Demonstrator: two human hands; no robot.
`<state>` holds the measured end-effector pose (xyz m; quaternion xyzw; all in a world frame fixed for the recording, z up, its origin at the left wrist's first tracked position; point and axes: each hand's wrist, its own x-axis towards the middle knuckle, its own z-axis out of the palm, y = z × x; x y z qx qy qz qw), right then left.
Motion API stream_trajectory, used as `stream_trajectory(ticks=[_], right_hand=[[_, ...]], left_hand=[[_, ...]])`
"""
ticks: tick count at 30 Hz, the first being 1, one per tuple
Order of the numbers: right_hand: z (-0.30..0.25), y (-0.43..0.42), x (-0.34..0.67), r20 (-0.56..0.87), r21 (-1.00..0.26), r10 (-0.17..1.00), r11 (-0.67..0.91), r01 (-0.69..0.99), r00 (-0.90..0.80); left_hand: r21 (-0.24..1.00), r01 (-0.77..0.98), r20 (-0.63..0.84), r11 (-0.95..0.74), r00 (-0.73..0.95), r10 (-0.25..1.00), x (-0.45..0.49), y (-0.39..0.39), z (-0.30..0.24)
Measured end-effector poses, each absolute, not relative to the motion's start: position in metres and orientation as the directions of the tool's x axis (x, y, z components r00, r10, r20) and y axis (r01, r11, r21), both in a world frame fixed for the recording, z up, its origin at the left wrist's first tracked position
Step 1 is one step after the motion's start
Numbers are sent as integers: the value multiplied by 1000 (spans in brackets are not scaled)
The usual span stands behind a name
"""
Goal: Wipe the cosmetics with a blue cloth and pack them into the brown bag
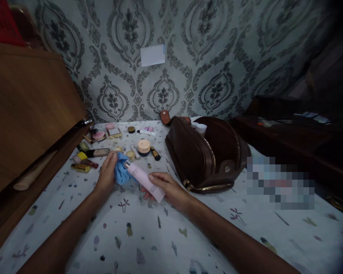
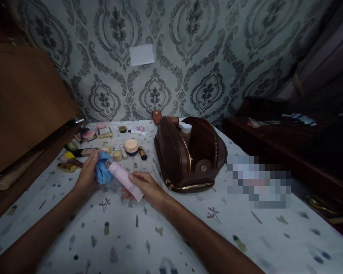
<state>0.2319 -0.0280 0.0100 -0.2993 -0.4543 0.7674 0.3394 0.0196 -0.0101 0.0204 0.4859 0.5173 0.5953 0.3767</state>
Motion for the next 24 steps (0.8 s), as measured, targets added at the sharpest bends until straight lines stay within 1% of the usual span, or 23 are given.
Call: stream_trajectory(ticks=[2, 4, 7, 9, 11, 13, 15, 16, 17, 19, 24], right_hand=[[7, -28, 232, -156, -904, 789, -356, -236, -594], [3, -27, 231, -159, -910, 791, -350, -224, -591], [1, -28, 230, -179, -931, 801, -326, -165, -571], [2, -29, 229, -179, -955, 803, -280, -94, -569], [5, -30, 229, -126, -987, 828, -162, -19, -546], [7, -31, 229, -25, -995, 875, 25, 98, -483], [9, -33, 229, 69, -948, 902, 193, 254, -426], [10, -35, 229, 96, -914, 903, 247, 322, -419], [10, -36, 229, 111, -885, 899, 283, 371, -423], [10, -39, 227, 131, -853, 889, 326, 407, -438], [9, -47, 223, 181, -840, 864, 384, 383, -470]], left_hand=[[969, 100, 235, -224, -112, 966, 25, -15, 23], [935, 235, 274, -267, 4, 962, 28, -20, 24], [828, 461, 322, -319, 74, 944, 29, -26, 26], [771, 545, 342, -330, 84, 936, 29, -27, 27], [747, 576, 352, -333, 83, 932, 28, -28, 29], [738, 588, 357, -331, 75, 931, 28, -28, 31], [731, 599, 362, -326, 64, 930, 27, -27, 31], [729, 604, 363, -323, 59, 930, 27, -27, 31], [727, 607, 363, -320, 56, 930, 27, -27, 31], [726, 612, 360, -313, 50, 932, 27, -27, 31], [729, 616, 365, -298, 18, 931, 26, -25, 29]])
